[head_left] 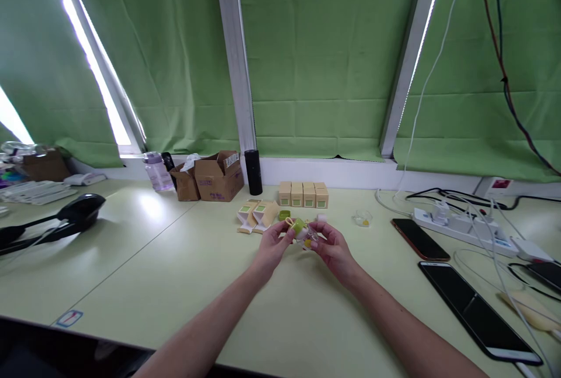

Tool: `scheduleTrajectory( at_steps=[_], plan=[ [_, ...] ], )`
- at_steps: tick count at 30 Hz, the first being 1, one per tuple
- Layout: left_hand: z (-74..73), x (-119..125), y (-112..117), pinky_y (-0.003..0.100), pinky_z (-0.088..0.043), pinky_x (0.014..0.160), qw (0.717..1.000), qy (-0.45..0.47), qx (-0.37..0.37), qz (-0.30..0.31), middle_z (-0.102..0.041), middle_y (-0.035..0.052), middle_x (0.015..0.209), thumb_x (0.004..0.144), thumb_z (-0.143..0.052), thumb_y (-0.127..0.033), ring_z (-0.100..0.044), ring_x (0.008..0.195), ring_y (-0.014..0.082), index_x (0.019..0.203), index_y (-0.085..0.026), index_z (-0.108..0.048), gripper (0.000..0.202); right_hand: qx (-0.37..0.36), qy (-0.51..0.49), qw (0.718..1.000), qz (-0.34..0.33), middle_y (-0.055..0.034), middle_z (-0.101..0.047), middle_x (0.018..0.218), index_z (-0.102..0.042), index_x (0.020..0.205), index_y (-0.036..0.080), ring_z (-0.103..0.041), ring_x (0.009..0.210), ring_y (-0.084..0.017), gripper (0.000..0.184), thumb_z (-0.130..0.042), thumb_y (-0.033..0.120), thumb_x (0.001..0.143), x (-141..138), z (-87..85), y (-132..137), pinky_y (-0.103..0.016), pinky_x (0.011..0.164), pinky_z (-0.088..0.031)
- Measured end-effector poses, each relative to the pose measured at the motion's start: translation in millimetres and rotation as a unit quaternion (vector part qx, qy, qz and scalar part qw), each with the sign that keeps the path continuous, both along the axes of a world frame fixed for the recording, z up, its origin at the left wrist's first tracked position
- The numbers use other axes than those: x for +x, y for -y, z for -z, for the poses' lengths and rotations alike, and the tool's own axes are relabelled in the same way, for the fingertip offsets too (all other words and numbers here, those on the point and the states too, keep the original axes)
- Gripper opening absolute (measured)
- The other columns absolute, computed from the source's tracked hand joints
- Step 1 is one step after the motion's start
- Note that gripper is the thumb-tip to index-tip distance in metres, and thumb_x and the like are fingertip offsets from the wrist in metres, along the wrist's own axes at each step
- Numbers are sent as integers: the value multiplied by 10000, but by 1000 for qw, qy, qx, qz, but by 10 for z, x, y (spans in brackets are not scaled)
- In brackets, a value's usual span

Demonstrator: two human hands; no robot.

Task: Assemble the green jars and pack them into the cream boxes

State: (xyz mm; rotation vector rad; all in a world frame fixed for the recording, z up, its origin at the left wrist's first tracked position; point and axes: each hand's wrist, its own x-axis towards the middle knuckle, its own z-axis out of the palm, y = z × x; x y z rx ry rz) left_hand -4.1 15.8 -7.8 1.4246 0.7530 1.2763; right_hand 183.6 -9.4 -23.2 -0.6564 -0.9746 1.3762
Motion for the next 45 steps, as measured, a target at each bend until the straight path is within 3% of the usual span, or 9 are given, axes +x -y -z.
scheduleTrajectory(
  at_steps=[5, 10, 24, 28, 33, 45],
  plan=[
    [10, 4, -2, 316, -580, 847, 1000, -22, -3, -4, -783, 113, 1151, 762, -825, -654, -722, 970, 242, 1151, -180, -777, 614, 13, 13, 1000, -16, -53, -754, 1119, -734, 1049, 238, -711, 1009, -255, 531, -990, 322, 591, 10, 37, -10, -392, 916, -560],
    [12, 8, 8, 325, -588, 874, 999, -37, -4, 0, -769, 118, 1225, 756, -831, -645, -739, 983, 241, 1178, -185, -761, 629, 11, 9, 1000, -7, -53, -748, 1094, -742, 1021, 233, -714, 977, -264, 539, -997, 347, 560, -16, 3, 9, -410, 893, -578],
    [114, -16, -62, 367, -581, 920, 993, -97, 73, 0, -746, 128, 1207, 847, -785, -568, -687, 1142, 287, 1159, -206, -763, 478, 30, 53, 998, -25, -67, -719, 1197, -723, 1095, 239, -714, 1010, -258, 516, -959, 352, 650, 17, 49, 4, -428, 944, -578],
    [108, -17, -62, 372, -583, 923, 989, -119, 88, 9, -742, 125, 1206, 875, -756, -564, -685, 1157, 293, 1153, -216, -770, 446, 65, 96, 993, 4, -62, -697, 1189, -715, 1125, 258, -691, 985, -230, 516, -944, 373, 678, 15, 51, -10, -391, 892, -580],
    [66, -12, -32, 363, -581, 925, 987, -125, 102, 11, -710, 126, 1239, 895, -733, -571, -683, 1147, 282, 1148, -219, -779, 436, 97, 142, 984, 45, -79, -710, 1115, -716, 1105, 257, -658, 1036, -254, 502, -934, 416, 681, -31, 31, -4, -391, 868, -577],
    [87, 6, -48, 397, -576, 942, 995, -70, 73, -10, -712, 143, 1247, 829, -800, -554, -684, 1128, 285, 1193, -182, -736, 524, 106, 136, 985, 26, -63, -661, 1194, -644, 1184, 292, -677, 983, -213, 493, -883, 384, 764, -95, -7, 74, -374, 865, -583]
  ],
)
